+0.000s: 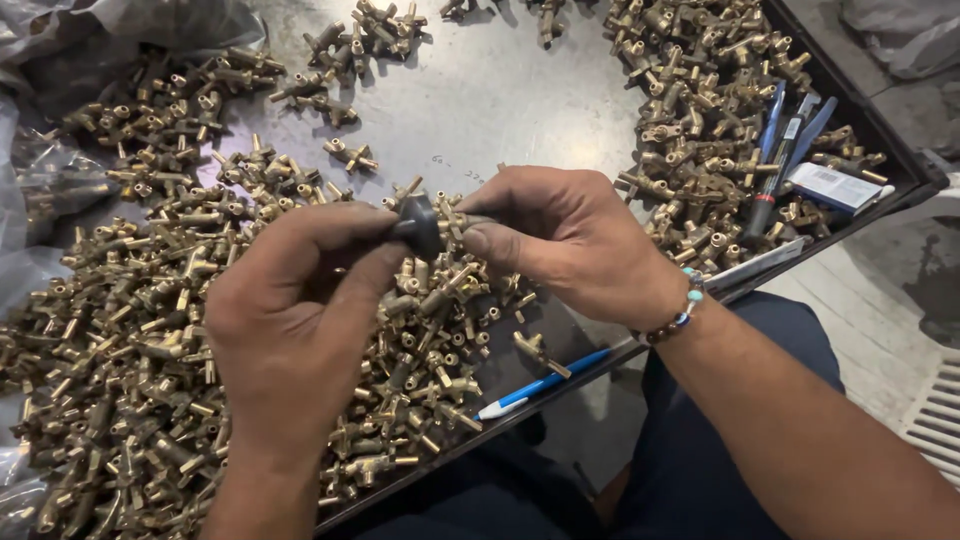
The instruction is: The person assembles black plastic handles onto brass valve bodies at a workbench.
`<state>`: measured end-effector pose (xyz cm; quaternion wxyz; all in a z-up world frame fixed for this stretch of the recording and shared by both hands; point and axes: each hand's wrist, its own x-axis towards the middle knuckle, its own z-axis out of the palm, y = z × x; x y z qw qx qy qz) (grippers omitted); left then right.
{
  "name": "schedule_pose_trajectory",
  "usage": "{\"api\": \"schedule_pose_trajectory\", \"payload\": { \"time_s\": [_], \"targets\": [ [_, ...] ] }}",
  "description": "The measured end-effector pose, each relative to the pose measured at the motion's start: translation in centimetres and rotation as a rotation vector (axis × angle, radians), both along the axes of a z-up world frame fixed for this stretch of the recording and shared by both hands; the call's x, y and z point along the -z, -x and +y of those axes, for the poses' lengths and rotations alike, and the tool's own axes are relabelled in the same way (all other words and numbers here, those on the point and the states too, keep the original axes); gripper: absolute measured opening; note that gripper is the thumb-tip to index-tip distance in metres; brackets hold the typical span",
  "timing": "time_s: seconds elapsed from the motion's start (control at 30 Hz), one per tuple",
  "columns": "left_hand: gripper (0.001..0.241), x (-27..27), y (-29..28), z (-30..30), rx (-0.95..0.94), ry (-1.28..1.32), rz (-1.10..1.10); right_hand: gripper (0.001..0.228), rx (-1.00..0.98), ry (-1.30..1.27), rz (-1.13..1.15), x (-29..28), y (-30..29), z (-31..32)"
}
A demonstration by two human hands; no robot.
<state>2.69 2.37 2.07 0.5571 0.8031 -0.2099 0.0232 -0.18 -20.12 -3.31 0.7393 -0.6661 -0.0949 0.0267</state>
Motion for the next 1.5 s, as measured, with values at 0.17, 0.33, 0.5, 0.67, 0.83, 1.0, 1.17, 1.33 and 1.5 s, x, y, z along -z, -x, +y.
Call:
{"api": "schedule_pose_trajectory", "payload": {
  "time_s": [0.17, 0.33, 0.5, 0.67, 0.83, 1.0, 1.17, 1.33, 1.5],
  "targets": [
    [0.019, 1.0, 0.3, 0.0, 0.025, 0.144, 0.020, 0.021, 0.029, -0.002, 0.008, 0.1, 0.1, 0.0],
    [0.018, 0.8, 0.0, -0.1, 0.040, -0.036, -0.097, 0.019, 0.034, 0.050, 0.037, 0.0, 0.3, -0.1],
    [0.017, 1.2, -0.2, -0.2, 0.102, 0.117, 0.021, 0.016, 0.043, 0.024, -0.027, 0.2, 0.4, -0.3],
    [0.018, 1.4, -0.6, 0.0, 0.135, -0.015, -0.144, 0.017, 0.028, 0.082, -0.053, 0.1, 0.3, -0.6],
    [0.018, 1.5, -0.7, 0.1, 0.070, -0.037, 0.038, 0.015, 0.007, 0.186, -0.156, -0.4, 0.1, -0.4],
    [0.017, 2.9, -2.2, 1.3, 0.020, 0.316, 0.745, 0.027, 0.213, 0.771, -0.741, -1.9, 0.4, 0.6],
    [0.021, 0.3, -0.7, 1.0, 0.040, 0.013, 0.286, 0.018, 0.032, 0.237, -0.197, 0.1, 0.3, 0.7],
    [0.018, -0.8, 0.7, 0.9, 0.162, -0.277, -0.359, 0.020, -0.162, -0.408, 0.604, 0.2, 0.4, 0.5],
    [0.021, 3.9, -1.3, 3.3, -0.006, 0.222, 0.744, 0.018, 0.087, 0.571, -0.484, -1.8, 0.8, 1.2]
  ]
}}
